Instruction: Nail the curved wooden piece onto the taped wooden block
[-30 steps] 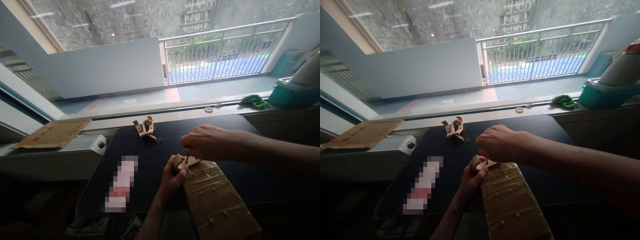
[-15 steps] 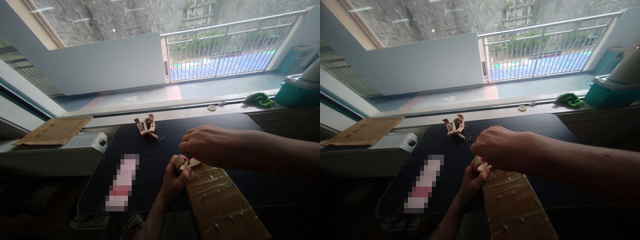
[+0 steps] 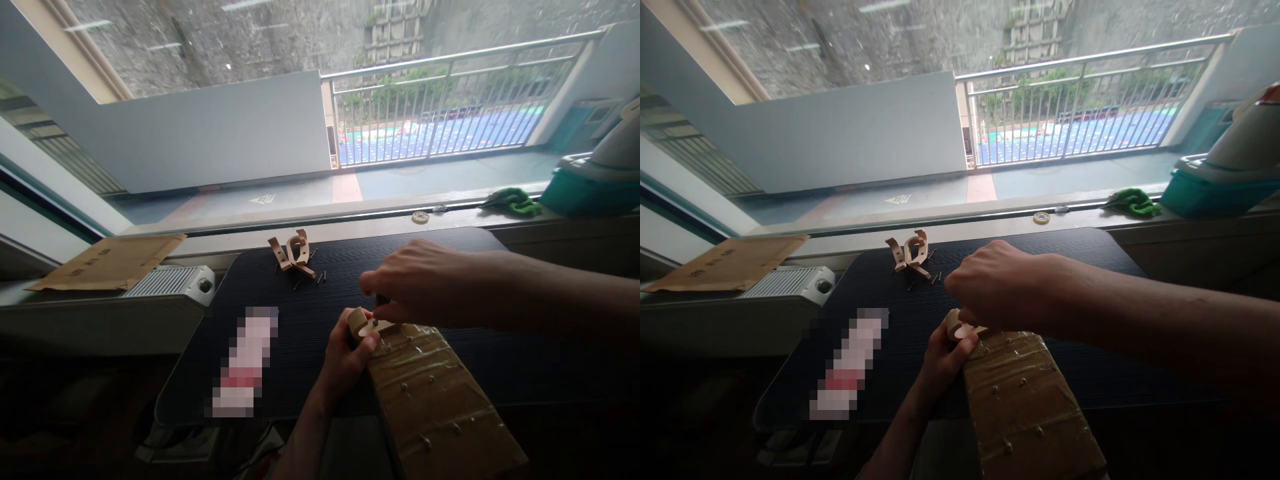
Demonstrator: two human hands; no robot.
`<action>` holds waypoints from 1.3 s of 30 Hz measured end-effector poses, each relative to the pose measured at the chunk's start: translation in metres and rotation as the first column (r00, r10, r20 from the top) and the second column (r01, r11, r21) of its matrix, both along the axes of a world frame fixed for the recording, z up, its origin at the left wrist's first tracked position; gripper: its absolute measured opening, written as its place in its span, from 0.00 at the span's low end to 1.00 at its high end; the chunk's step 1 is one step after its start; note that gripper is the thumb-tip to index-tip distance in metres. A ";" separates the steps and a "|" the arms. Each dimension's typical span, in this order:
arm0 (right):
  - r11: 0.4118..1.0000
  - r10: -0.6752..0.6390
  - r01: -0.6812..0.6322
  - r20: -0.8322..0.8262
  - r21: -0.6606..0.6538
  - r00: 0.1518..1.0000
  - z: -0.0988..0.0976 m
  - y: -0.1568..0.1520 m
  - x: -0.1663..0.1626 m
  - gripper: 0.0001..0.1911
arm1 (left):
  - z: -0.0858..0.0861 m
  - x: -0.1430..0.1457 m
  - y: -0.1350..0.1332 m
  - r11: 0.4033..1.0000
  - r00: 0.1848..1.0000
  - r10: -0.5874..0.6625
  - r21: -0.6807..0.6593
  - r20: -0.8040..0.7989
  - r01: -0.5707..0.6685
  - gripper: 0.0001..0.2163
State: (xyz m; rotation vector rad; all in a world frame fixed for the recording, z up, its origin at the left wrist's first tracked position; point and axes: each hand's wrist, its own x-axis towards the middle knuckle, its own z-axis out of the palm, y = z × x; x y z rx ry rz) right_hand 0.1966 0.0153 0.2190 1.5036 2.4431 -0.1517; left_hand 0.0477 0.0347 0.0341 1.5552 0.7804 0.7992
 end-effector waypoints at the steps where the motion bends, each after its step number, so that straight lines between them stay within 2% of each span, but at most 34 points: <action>1: 1.000 0.019 -0.019 0.006 0.003 1.000 0.004 -0.001 -0.001 0.05 | 0.000 0.000 0.000 1.000 1.000 -0.002 0.001 -0.002 0.002 0.10; 3: 0.998 0.057 -0.057 0.017 -0.013 0.998 0.009 -0.002 -0.003 0.02 | -0.001 0.000 0.000 1.000 1.000 0.000 0.005 -0.009 0.000 0.10; 5: 0.994 0.101 -0.100 0.006 -0.035 0.995 0.009 -0.001 -0.004 0.04 | -0.003 0.000 0.001 1.000 1.000 0.007 0.002 -0.019 -0.007 0.11; 10: 0.991 0.133 -0.135 -0.078 -0.019 0.988 -0.007 0.005 0.000 0.06 | -0.011 -0.002 0.003 1.000 1.000 -0.001 -0.021 -0.027 0.000 0.10; 13: 0.997 0.069 -0.066 -0.119 0.026 0.990 -0.017 0.007 0.005 0.03 | -0.015 -0.004 0.004 1.000 0.999 -0.025 -0.019 -0.024 0.024 0.11; 17: 0.990 -0.112 0.121 -0.120 0.069 0.986 -0.025 0.008 0.006 0.10 | -0.016 -0.004 0.005 0.999 0.999 -0.031 -0.023 -0.028 0.031 0.11; 20: 0.980 -0.168 0.176 -0.094 0.095 0.981 -0.025 0.008 0.003 0.13 | -0.012 -0.003 0.004 1.000 1.000 -0.024 -0.014 -0.017 0.024 0.10; 24: 0.992 -0.106 0.107 -0.026 0.070 0.994 -0.011 0.005 0.001 0.14 | -0.008 -0.002 0.003 0.999 0.999 -0.037 0.012 -0.007 0.037 0.10; 28: 1.000 0.006 -0.006 0.024 0.017 1.000 0.002 0.003 0.001 0.04 | -0.010 -0.003 0.003 0.999 0.999 -0.052 0.014 -0.012 0.052 0.10; 31: 0.997 0.070 -0.068 0.053 -0.039 0.996 -0.001 0.004 0.000 0.04 | -0.013 -0.004 0.004 0.998 0.998 -0.069 0.000 -0.016 0.069 0.10; 33: 0.995 0.094 -0.093 0.029 -0.032 0.995 -0.008 0.005 0.000 0.05 | -0.015 -0.004 0.005 0.998 0.997 -0.069 -0.011 -0.023 0.069 0.10; 36: 0.997 0.074 -0.074 -0.048 0.011 0.996 -0.017 0.006 0.005 0.04 | -0.016 -0.003 0.006 0.999 0.999 -0.044 -0.013 -0.027 0.043 0.11; 39: 0.999 -0.039 0.041 -0.087 0.022 0.995 -0.020 0.006 0.011 0.08 | -0.014 -0.003 0.007 0.999 0.999 -0.038 0.010 -0.037 0.039 0.11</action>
